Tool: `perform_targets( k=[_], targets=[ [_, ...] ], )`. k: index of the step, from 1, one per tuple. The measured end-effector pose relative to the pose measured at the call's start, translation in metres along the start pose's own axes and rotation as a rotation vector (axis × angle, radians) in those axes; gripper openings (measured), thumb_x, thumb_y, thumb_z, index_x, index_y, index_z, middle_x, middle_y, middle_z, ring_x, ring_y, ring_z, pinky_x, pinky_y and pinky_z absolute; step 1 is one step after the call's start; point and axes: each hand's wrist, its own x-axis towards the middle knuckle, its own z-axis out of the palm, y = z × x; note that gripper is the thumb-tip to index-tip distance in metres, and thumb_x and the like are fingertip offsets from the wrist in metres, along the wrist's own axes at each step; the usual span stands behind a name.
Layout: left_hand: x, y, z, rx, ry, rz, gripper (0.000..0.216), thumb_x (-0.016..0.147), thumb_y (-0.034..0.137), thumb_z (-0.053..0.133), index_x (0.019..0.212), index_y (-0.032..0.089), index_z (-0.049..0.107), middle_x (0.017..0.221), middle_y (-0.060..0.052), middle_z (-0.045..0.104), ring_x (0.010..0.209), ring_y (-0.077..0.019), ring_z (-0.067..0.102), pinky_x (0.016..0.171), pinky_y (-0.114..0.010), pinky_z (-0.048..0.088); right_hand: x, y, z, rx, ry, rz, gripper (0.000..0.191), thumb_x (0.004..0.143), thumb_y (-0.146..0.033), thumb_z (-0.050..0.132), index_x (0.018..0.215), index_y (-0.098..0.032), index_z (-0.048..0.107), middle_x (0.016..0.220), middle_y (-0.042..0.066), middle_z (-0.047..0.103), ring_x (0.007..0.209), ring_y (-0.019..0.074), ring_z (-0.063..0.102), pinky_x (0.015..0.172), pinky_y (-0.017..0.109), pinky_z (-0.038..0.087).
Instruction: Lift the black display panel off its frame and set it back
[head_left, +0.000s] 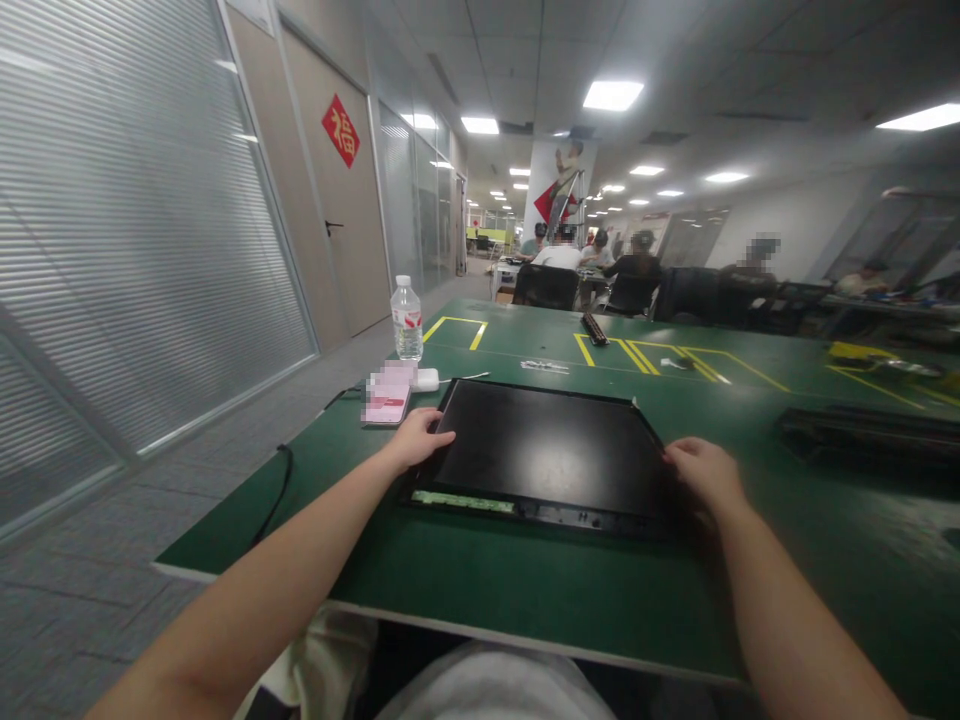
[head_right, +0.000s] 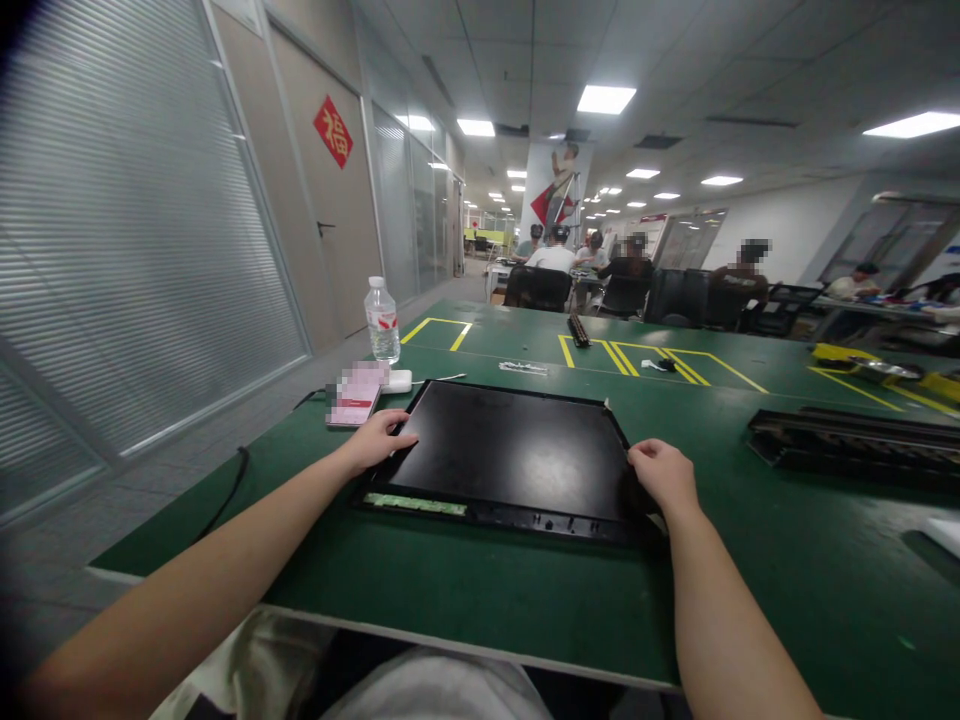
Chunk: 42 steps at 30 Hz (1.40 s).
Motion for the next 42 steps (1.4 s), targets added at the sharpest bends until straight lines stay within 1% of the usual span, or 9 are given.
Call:
perform_targets(
  k=[6, 9, 16, 19, 24, 29, 34, 37, 42],
  targets=[
    [-0.003, 0.006, 0.000, -0.002, 0.006, 0.003, 0.030, 0.070, 0.037, 0.068, 0.094, 0.018, 0.074, 0.106, -0.009, 0.072, 0.105, -0.0303, 0.063, 0.096, -0.042, 0.049, 0.002, 0.001, -0.001, 0.000, -0.009, 0.009, 0.019, 0.068, -0.034, 0.060, 0.074, -0.022, 0.073, 0.068, 0.008, 0.069, 0.071, 0.0236, 0.065, 0.066, 0.033, 0.048],
    [-0.002, 0.004, 0.001, 0.008, -0.006, 0.022, 0.030, 0.071, 0.037, 0.068, 0.094, 0.018, 0.073, 0.104, -0.009, 0.071, 0.108, -0.0297, 0.061, 0.098, -0.042, 0.048, 0.002, -0.001, -0.002, -0.003, -0.001, 0.015, 0.019, 0.069, -0.033, 0.060, 0.075, -0.022, 0.074, 0.073, 0.008, 0.071, 0.074, 0.0238, 0.065, 0.068, 0.034, 0.048],
    [0.002, -0.006, 0.004, 0.110, 0.010, -0.041, 0.042, 0.069, 0.038, 0.071, 0.104, 0.015, 0.072, 0.128, -0.014, 0.060, 0.128, -0.0322, 0.052, 0.109, -0.041, 0.040, -0.003, -0.005, -0.005, 0.026, -0.016, 0.032, 0.017, 0.068, -0.032, 0.062, 0.076, -0.022, 0.074, 0.074, 0.008, 0.072, 0.074, 0.0241, 0.066, 0.067, 0.033, 0.048],
    [0.002, -0.007, 0.004, 0.104, 0.018, -0.031, 0.041, 0.068, 0.039, 0.073, 0.102, 0.016, 0.073, 0.126, -0.013, 0.061, 0.125, -0.0318, 0.053, 0.108, -0.041, 0.041, -0.002, -0.004, -0.004, 0.026, 0.001, 0.021, 0.016, 0.068, -0.032, 0.062, 0.074, -0.023, 0.073, 0.073, 0.007, 0.071, 0.073, 0.0243, 0.066, 0.067, 0.034, 0.048],
    [0.002, -0.004, 0.003, 0.066, -0.009, 0.000, 0.036, 0.068, 0.042, 0.074, 0.093, 0.016, 0.074, 0.110, -0.011, 0.067, 0.113, -0.0309, 0.058, 0.101, -0.043, 0.046, -0.002, -0.003, -0.004, 0.034, 0.019, 0.005, 0.015, 0.067, -0.032, 0.063, 0.073, -0.022, 0.073, 0.072, 0.007, 0.071, 0.069, 0.0228, 0.065, 0.066, 0.033, 0.047],
    [0.001, -0.002, 0.003, 0.081, 0.013, -0.019, 0.037, 0.067, 0.038, 0.074, 0.097, 0.015, 0.074, 0.120, -0.013, 0.065, 0.121, -0.0325, 0.056, 0.105, -0.042, 0.043, -0.005, -0.005, -0.005, 0.058, -0.009, 0.043, 0.018, 0.069, -0.032, 0.060, 0.074, -0.021, 0.073, 0.068, 0.006, 0.071, 0.059, 0.0203, 0.062, 0.063, 0.033, 0.047],
    [0.001, -0.002, 0.003, 0.088, 0.035, -0.040, 0.039, 0.065, 0.035, 0.075, 0.098, 0.015, 0.074, 0.129, -0.015, 0.062, 0.125, -0.0330, 0.056, 0.108, -0.042, 0.041, -0.006, -0.005, -0.004, 0.078, 0.015, 0.041, 0.018, 0.069, -0.033, 0.060, 0.074, -0.021, 0.072, 0.066, 0.006, 0.071, 0.057, 0.0197, 0.061, 0.063, 0.032, 0.046],
    [0.001, -0.002, 0.003, 0.086, 0.034, -0.035, 0.036, 0.065, 0.034, 0.075, 0.097, 0.016, 0.075, 0.128, -0.013, 0.064, 0.124, -0.0332, 0.056, 0.107, -0.043, 0.042, -0.005, -0.003, -0.004, 0.070, 0.007, 0.042, 0.018, 0.068, -0.034, 0.061, 0.073, -0.021, 0.072, 0.065, 0.006, 0.070, 0.059, 0.0209, 0.062, 0.063, 0.033, 0.046],
    [0.001, -0.004, 0.003, 0.010, -0.002, -0.016, 0.026, 0.065, 0.032, 0.074, 0.087, 0.019, 0.075, 0.114, -0.009, 0.070, 0.114, -0.0312, 0.062, 0.101, -0.041, 0.048, -0.004, -0.003, -0.004, 0.054, 0.000, 0.034, 0.018, 0.069, -0.034, 0.060, 0.073, -0.022, 0.072, 0.063, 0.005, 0.070, 0.059, 0.0214, 0.063, 0.064, 0.033, 0.046]
  ],
)
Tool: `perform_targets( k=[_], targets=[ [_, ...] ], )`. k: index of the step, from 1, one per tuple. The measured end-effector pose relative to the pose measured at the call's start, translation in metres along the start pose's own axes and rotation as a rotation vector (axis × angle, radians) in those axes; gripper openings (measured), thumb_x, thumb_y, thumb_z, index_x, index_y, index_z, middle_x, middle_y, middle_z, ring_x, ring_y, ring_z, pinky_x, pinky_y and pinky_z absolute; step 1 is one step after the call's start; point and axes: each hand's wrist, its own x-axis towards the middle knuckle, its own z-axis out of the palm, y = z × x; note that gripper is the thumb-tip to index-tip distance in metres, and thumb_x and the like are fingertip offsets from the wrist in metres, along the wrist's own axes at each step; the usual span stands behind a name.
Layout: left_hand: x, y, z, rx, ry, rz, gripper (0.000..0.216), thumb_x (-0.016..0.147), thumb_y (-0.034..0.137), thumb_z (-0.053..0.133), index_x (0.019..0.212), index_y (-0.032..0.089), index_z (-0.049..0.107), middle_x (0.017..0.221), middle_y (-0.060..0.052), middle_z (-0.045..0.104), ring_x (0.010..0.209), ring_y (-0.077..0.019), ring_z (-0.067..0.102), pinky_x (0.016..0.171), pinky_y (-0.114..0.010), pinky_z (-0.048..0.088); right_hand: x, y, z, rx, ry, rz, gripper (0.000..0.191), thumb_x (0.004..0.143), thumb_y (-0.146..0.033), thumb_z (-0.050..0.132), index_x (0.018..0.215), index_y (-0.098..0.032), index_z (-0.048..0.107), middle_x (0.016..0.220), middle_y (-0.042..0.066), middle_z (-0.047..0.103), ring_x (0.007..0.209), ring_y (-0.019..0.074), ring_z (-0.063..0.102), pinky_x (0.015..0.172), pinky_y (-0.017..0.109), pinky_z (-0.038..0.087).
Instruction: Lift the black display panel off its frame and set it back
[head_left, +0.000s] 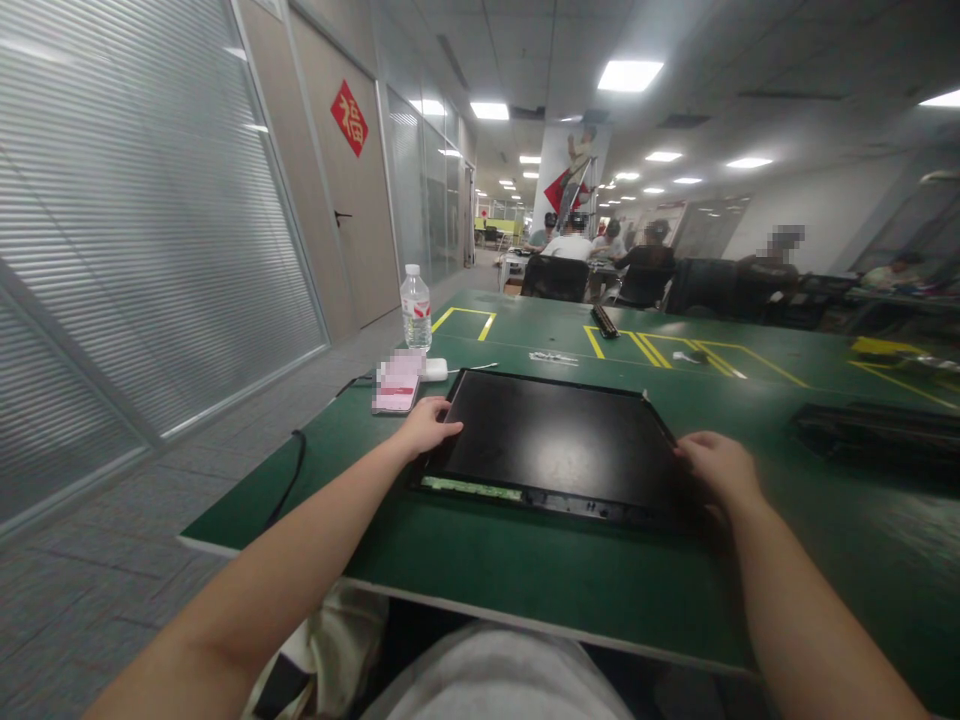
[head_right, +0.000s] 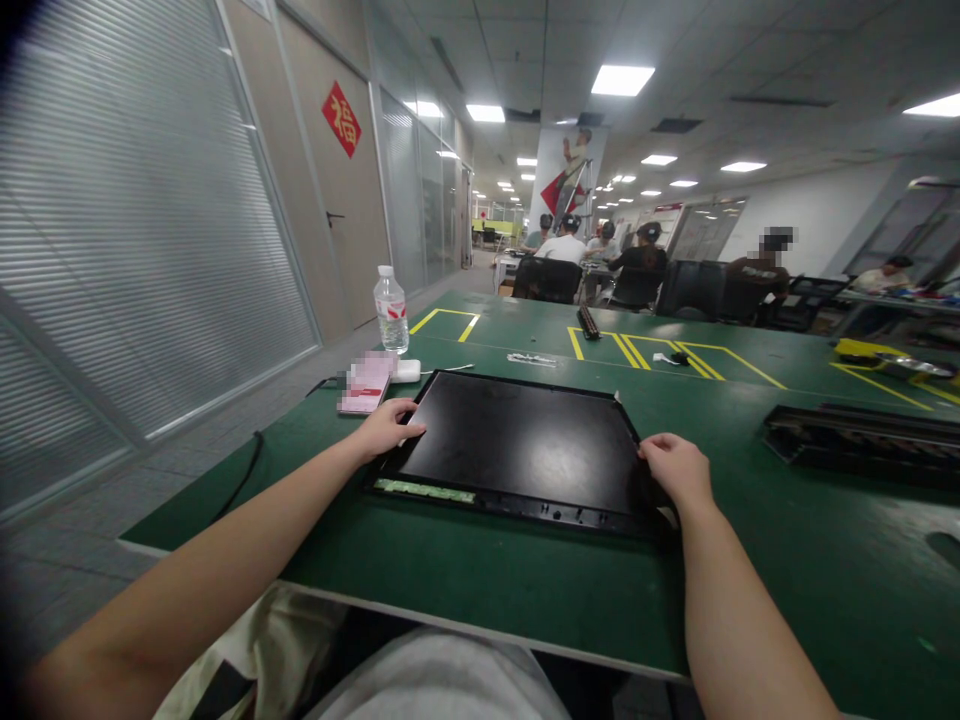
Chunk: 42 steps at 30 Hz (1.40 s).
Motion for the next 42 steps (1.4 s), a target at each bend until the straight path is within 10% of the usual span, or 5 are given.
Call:
perform_targets(
  k=[29, 42],
  targets=[
    [-0.013, 0.016, -0.007, 0.214, -0.086, 0.105, 0.068, 0.068, 0.041, 0.075, 0.130, 0.017, 0.062, 0.144, -0.017, 0.048, 0.138, -0.0377, 0.043, 0.116, -0.047, 0.032, -0.007, -0.010, -0.003, 0.006, -0.029, 0.042, 0.016, 0.073, -0.031, 0.060, 0.078, -0.021, 0.072, 0.072, 0.006, 0.072, 0.056, 0.0194, 0.062, 0.066, 0.034, 0.049],
    [-0.021, 0.031, -0.031, 0.272, -0.462, 0.430, 0.065, 0.072, 0.050, 0.078, 0.130, 0.024, 0.065, 0.145, -0.013, 0.053, 0.136, -0.0337, 0.045, 0.115, -0.045, 0.033, 0.000, -0.003, 0.006, -0.039, 0.006, -0.210, 0.026, 0.072, -0.033, 0.059, 0.089, -0.022, 0.076, 0.092, 0.006, 0.076, 0.088, 0.0236, 0.067, 0.081, 0.033, 0.048]
  ],
)
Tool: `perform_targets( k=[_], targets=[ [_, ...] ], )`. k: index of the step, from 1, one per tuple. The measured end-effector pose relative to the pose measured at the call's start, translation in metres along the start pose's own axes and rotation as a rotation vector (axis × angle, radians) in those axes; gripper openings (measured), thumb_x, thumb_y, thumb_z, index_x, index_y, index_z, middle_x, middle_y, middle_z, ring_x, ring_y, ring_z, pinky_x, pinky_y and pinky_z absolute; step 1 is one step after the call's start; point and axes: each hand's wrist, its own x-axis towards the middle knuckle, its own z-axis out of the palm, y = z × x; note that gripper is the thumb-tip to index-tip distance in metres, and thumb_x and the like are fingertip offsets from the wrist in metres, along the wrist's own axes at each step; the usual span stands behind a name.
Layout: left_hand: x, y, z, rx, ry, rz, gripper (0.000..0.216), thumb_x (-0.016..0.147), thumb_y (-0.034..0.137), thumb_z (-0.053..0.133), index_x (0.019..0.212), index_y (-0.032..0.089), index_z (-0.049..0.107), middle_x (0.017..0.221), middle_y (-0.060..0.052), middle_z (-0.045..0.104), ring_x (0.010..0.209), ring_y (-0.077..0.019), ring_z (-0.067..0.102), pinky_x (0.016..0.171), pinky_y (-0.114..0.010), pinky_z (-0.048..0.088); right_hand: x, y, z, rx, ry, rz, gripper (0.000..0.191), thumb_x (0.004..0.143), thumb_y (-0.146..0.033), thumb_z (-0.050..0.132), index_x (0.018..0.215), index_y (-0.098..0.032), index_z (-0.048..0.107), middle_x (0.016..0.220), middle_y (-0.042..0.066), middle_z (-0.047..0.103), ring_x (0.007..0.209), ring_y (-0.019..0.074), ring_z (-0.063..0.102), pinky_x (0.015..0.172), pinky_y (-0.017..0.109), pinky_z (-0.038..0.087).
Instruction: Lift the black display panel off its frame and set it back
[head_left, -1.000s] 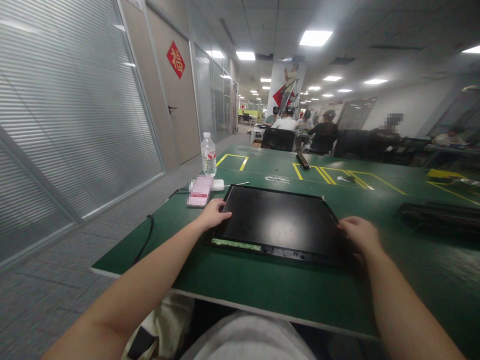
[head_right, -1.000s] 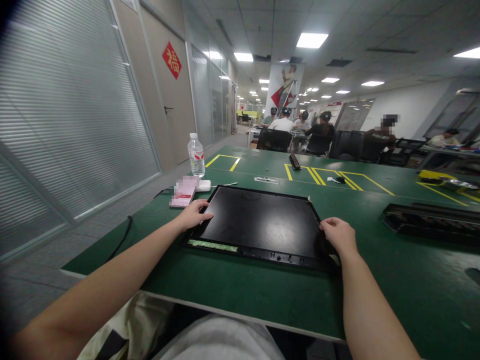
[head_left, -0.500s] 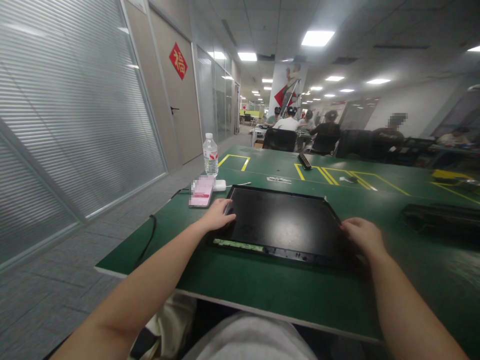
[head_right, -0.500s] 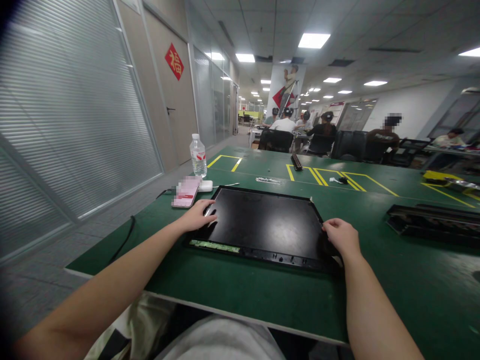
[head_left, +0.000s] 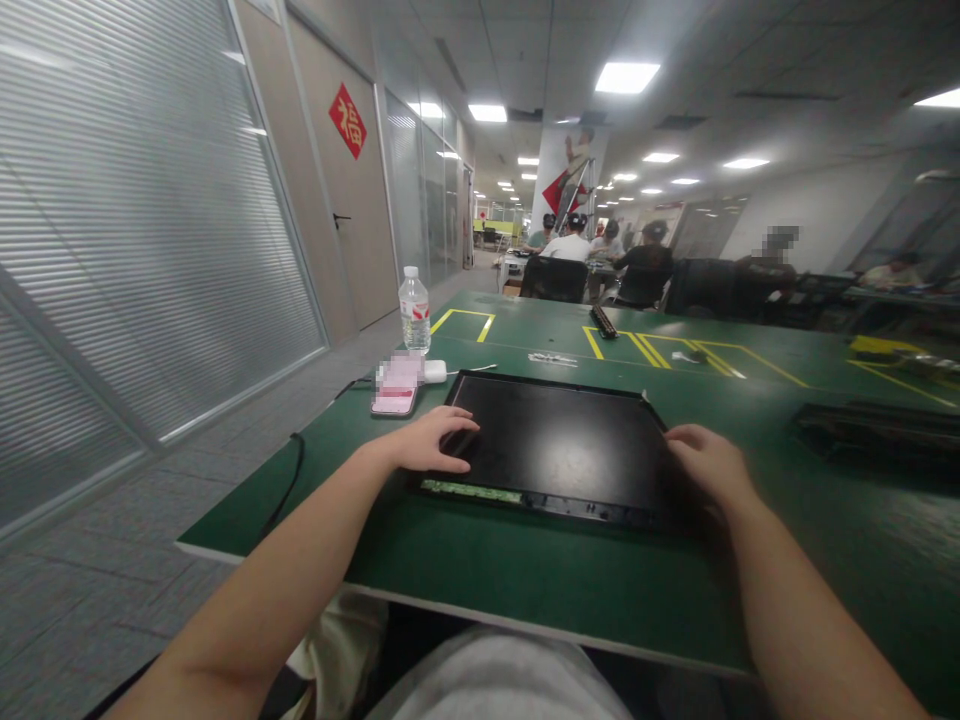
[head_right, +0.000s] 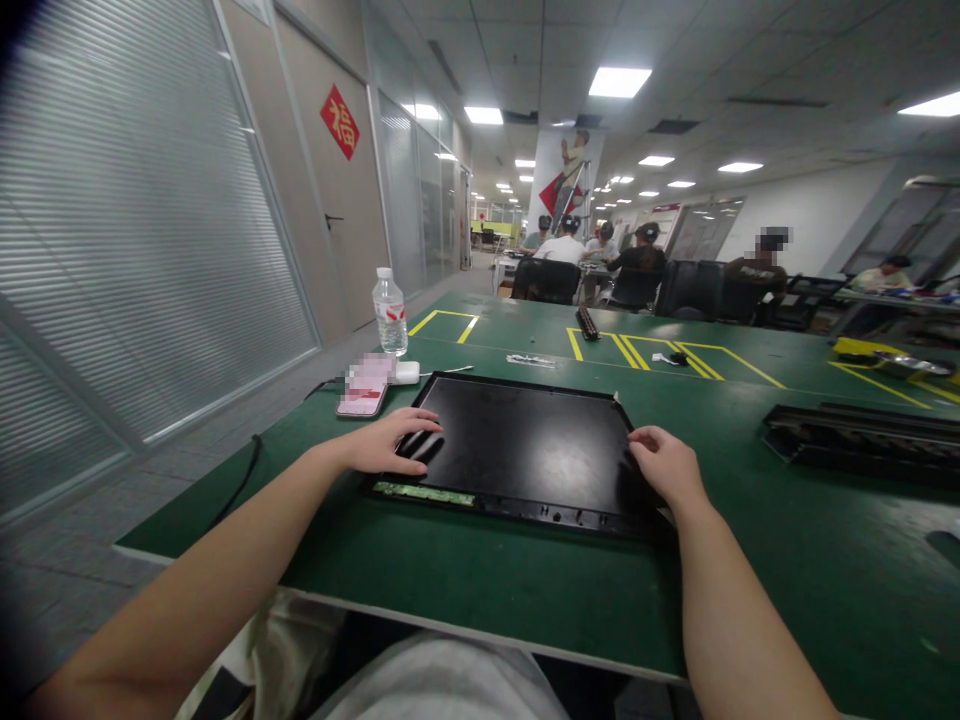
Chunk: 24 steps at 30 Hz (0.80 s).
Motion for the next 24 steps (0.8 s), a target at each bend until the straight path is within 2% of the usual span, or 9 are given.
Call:
perform_targets(
  k=[4, 7, 16, 24],
  targets=[
    [-0.002, 0.002, -0.006, -0.006, -0.061, -0.005, 0.075, 0.067, 0.051, 0.081, 0.133, 0.022, 0.062, 0.148, -0.014, 0.049, 0.137, -0.0349, 0.045, 0.114, -0.045, 0.035, 0.000, 0.002, 0.006, 0.004, -0.135, -0.088, 0.037, 0.074, -0.028, 0.058, 0.106, -0.023, 0.076, 0.111, 0.006, 0.075, 0.103, 0.0255, 0.067, 0.093, 0.035, 0.048],
    [-0.005, 0.004, -0.009, -0.027, -0.077, -0.013, 0.079, 0.065, 0.049, 0.083, 0.136, 0.023, 0.060, 0.152, -0.013, 0.046, 0.139, -0.0350, 0.044, 0.115, -0.044, 0.035, 0.000, 0.004, 0.009, -0.015, -0.205, -0.114, 0.040, 0.074, -0.025, 0.058, 0.110, -0.023, 0.076, 0.118, 0.006, 0.073, 0.110, 0.0264, 0.066, 0.098, 0.036, 0.047],
    [-0.006, 0.012, -0.009, -0.017, -0.056, 0.031, 0.073, 0.066, 0.036, 0.082, 0.135, 0.025, 0.060, 0.156, -0.012, 0.041, 0.140, -0.0345, 0.042, 0.115, -0.044, 0.035, -0.001, 0.002, 0.010, -0.030, -0.190, -0.148, 0.033, 0.076, -0.024, 0.060, 0.103, -0.023, 0.078, 0.113, 0.004, 0.075, 0.109, 0.0243, 0.067, 0.099, 0.033, 0.047],
    [-0.006, 0.018, -0.008, -0.026, -0.038, 0.081, 0.069, 0.065, 0.026, 0.080, 0.132, 0.024, 0.062, 0.156, -0.012, 0.042, 0.140, -0.0342, 0.044, 0.115, -0.044, 0.035, -0.001, 0.001, 0.009, 0.012, -0.221, -0.111, 0.034, 0.076, -0.023, 0.059, 0.104, -0.022, 0.077, 0.111, 0.005, 0.076, 0.107, 0.0232, 0.068, 0.100, 0.033, 0.047]
  ],
)
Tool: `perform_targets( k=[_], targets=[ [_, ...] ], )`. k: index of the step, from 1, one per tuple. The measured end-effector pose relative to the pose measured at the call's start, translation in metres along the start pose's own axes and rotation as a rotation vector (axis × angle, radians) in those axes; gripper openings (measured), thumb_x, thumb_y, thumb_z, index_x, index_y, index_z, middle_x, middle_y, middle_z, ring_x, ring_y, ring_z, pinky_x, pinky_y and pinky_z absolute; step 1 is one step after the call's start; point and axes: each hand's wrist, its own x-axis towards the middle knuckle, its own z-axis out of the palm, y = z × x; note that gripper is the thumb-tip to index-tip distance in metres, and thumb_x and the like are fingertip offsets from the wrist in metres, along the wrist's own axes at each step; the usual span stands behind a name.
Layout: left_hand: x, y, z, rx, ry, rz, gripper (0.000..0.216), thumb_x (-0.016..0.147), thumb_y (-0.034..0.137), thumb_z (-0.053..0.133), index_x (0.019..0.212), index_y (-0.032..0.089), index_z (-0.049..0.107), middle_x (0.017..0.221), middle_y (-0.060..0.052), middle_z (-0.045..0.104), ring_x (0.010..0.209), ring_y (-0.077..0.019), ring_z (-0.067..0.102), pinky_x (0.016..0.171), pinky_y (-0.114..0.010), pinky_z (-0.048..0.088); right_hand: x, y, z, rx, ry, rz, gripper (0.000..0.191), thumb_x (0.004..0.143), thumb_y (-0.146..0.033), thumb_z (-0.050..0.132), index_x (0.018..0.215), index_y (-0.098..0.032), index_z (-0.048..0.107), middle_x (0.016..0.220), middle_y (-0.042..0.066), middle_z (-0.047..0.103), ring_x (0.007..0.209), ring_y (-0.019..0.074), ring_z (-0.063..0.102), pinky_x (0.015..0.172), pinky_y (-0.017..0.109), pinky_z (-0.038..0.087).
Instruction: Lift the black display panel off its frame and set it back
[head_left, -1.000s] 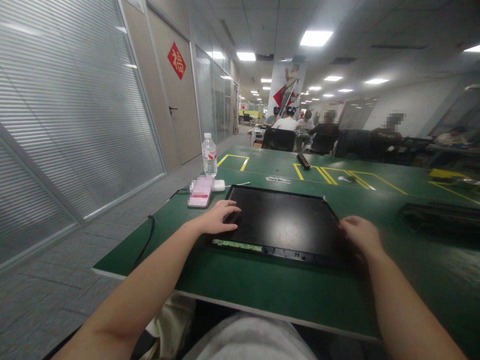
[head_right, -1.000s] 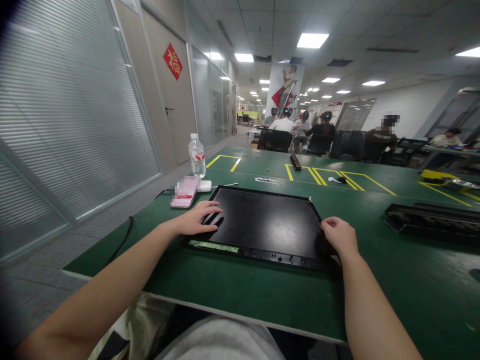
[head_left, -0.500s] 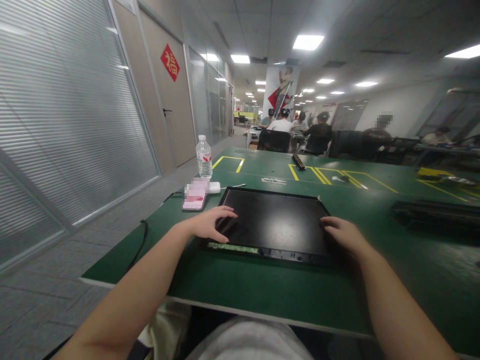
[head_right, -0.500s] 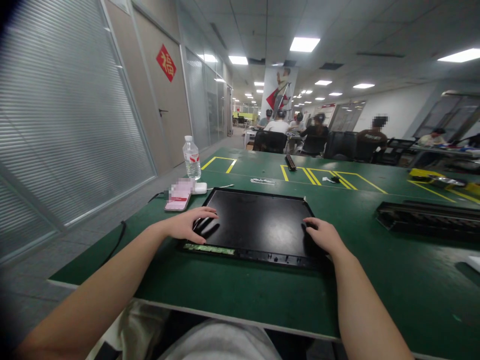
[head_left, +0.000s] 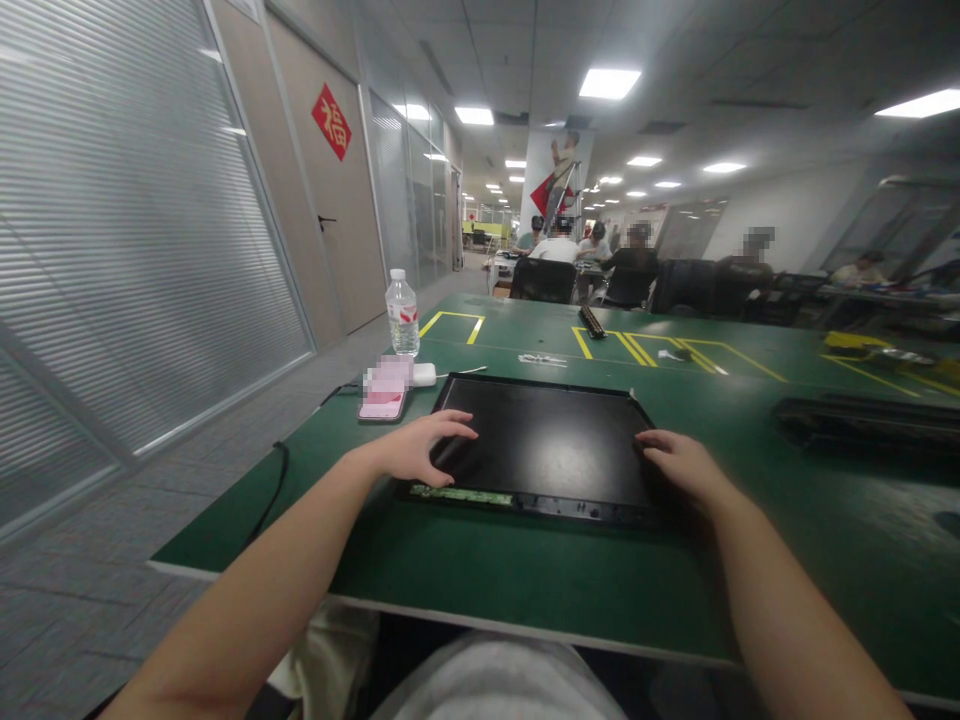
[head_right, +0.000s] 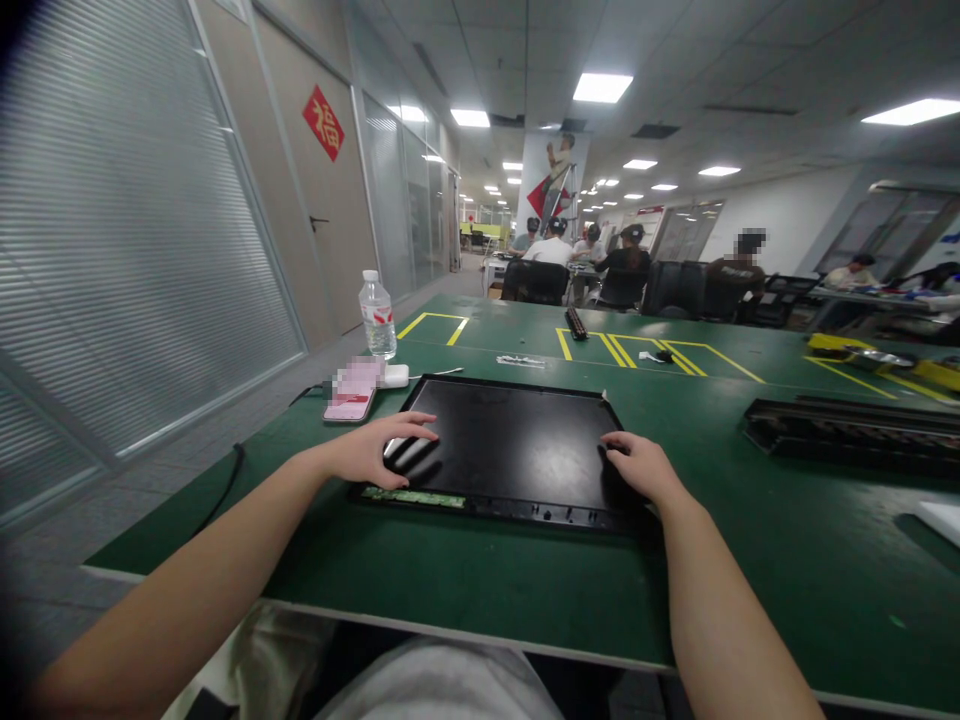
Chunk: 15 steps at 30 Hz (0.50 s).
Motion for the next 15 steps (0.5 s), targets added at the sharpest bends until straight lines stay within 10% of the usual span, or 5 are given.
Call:
perform_targets(
  k=[15],
  targets=[
    [0.004, -0.025, 0.008, 0.125, 0.133, -0.234, 0.061, 0.079, 0.055, 0.065, 0.128, 0.018, 0.065, 0.150, -0.018, 0.047, 0.137, -0.0368, 0.045, 0.112, -0.049, 0.038, 0.005, 0.011, -0.005, -0.210, 0.221, 0.009, 0.035, 0.076, -0.027, 0.056, 0.101, -0.021, 0.080, 0.112, 0.010, 0.074, 0.106, 0.0272, 0.066, 0.094, 0.037, 0.050]
  ],
)
